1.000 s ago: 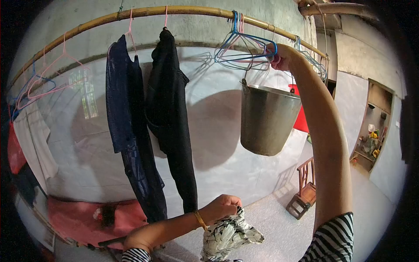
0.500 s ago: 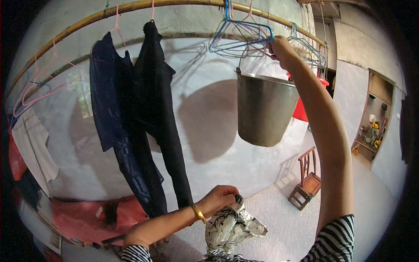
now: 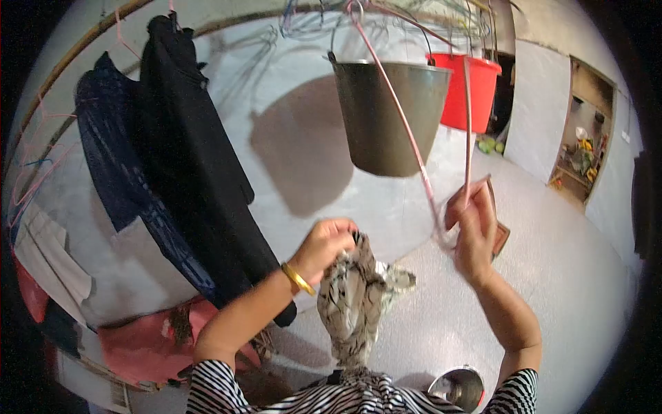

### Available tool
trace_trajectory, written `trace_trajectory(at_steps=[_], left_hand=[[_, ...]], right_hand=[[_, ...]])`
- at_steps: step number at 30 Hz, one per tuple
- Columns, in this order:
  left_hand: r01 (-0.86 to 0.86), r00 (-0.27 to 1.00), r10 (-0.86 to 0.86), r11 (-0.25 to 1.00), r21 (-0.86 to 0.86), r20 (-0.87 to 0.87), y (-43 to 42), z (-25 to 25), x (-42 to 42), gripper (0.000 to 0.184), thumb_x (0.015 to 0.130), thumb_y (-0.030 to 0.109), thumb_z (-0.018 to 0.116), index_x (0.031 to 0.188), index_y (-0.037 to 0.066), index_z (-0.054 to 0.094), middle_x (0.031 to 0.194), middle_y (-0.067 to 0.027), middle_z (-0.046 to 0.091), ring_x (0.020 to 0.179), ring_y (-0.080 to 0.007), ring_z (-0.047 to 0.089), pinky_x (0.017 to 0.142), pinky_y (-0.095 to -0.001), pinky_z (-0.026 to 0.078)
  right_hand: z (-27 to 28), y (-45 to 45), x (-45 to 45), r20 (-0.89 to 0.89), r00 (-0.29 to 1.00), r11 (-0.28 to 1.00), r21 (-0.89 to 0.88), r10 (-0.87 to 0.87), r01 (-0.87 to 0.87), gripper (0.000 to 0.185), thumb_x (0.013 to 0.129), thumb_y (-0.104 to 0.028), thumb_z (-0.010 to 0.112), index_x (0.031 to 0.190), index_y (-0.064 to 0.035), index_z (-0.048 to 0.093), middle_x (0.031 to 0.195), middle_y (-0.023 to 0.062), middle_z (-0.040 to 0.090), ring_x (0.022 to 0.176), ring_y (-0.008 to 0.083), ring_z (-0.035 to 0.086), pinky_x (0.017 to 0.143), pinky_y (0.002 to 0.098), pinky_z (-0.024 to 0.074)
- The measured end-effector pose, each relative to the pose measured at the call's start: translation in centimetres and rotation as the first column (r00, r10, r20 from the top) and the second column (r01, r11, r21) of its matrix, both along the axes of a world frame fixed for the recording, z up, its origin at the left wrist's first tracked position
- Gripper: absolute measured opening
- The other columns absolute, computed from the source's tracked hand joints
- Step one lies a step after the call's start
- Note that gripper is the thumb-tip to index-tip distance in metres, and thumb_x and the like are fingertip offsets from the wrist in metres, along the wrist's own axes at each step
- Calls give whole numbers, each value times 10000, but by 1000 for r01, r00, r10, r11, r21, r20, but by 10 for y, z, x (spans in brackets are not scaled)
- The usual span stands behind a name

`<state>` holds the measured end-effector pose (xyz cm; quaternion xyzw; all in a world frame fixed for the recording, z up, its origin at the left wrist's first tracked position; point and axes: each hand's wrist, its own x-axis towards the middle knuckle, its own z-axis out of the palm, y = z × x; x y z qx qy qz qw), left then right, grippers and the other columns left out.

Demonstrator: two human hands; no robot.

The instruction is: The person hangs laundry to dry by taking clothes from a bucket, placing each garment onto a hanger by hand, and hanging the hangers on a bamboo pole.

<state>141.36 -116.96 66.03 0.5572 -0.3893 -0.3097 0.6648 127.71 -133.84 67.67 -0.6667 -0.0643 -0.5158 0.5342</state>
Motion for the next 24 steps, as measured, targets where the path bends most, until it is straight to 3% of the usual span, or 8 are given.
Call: trace_trajectory(at_steps=[1, 3, 8, 10, 11, 13, 17, 24], left_hand=[[34, 999, -34, 999, 15, -12, 1, 5, 3, 127, 639, -6, 436, 738, 18, 512, 630, -3, 514, 525, -52, 459, 510, -171, 381], [-23, 1000, 23, 1000, -3, 4, 1, 18, -1, 115, 640, -5, 427, 721, 19, 504, 609, -1, 507, 496, -49, 451, 487, -167, 378], [19, 1000, -18, 998, -54, 18, -8, 29, 7, 106, 629, -9, 404, 688, 14, 489, 599, -18, 500, 488, -57, 449, 474, -173, 377], [47, 999, -46, 998, -43, 26, -13, 31, 2, 107, 618, -9, 388, 671, 8, 479, 594, -22, 495, 480, -59, 440, 462, -169, 366], [67, 997, -66, 997, -42, 38, -15, 30, 0, 100, 617, -6, 384, 663, 7, 472, 590, -21, 490, 477, -60, 436, 460, -167, 360], [70, 997, -69, 997, -44, 29, -15, 28, 4, 100, 613, -9, 378, 657, 9, 466, 584, -20, 488, 478, -63, 437, 465, -172, 367], [88, 996, -87, 996, -30, 26, -22, 32, 1, 106, 611, -12, 374, 662, 8, 465, 586, -22, 489, 480, -68, 439, 474, -178, 376], [153, 988, -151, 988, -30, 41, -30, 46, 10, 123, 606, -32, 373, 673, -7, 473, 598, -28, 490, 504, -75, 451, 494, -179, 382]], right_hand=[[-21, 9, -5, -2, 997, 997, -3, 73, -73, 123, 778, -132, 446, 848, -56, 378, 604, -9, 402, 512, 59, 389, 476, 171, 330], [-36, 22, -15, -109, 962, 931, 299, 252, -210, 226, 748, -96, 479, 933, -30, 367, 594, -18, 387, 517, 53, 365, 473, 173, 323], [-26, -2, -29, -173, 974, 850, 526, 143, -32, 269, 793, -291, 438, 875, -37, 474, 488, -68, 300, 374, 13, 239, 330, 169, 162], [-26, -13, -41, -118, 988, 892, 451, 104, -41, 318, 804, -339, 402, 836, -40, 505, 470, -69, 262, 355, 19, 195, 321, 176, 139], [-26, -21, -45, 10, 999, 914, 404, 44, -45, 312, 812, -323, 385, 866, -40, 503, 462, -68, 245, 360, 21, 198, 321, 176, 140], [-6, -20, -51, 195, 978, 938, 322, 71, -132, 320, 815, -263, 363, 1033, -36, 424, 459, -60, 222, 364, 31, 204, 316, 175, 165], [21, -30, -70, 439, 848, 939, 30, 296, -343, 450, 831, -277, 305, 1180, 3, 254, 458, -41, 212, 359, 32, 189, 307, 180, 174], [12, -15, -45, 512, 752, 885, -34, 415, -465, 458, 849, -244, 229, 1207, 31, 151, 421, -37, 193, 329, 40, 164, 304, 195, 167]])
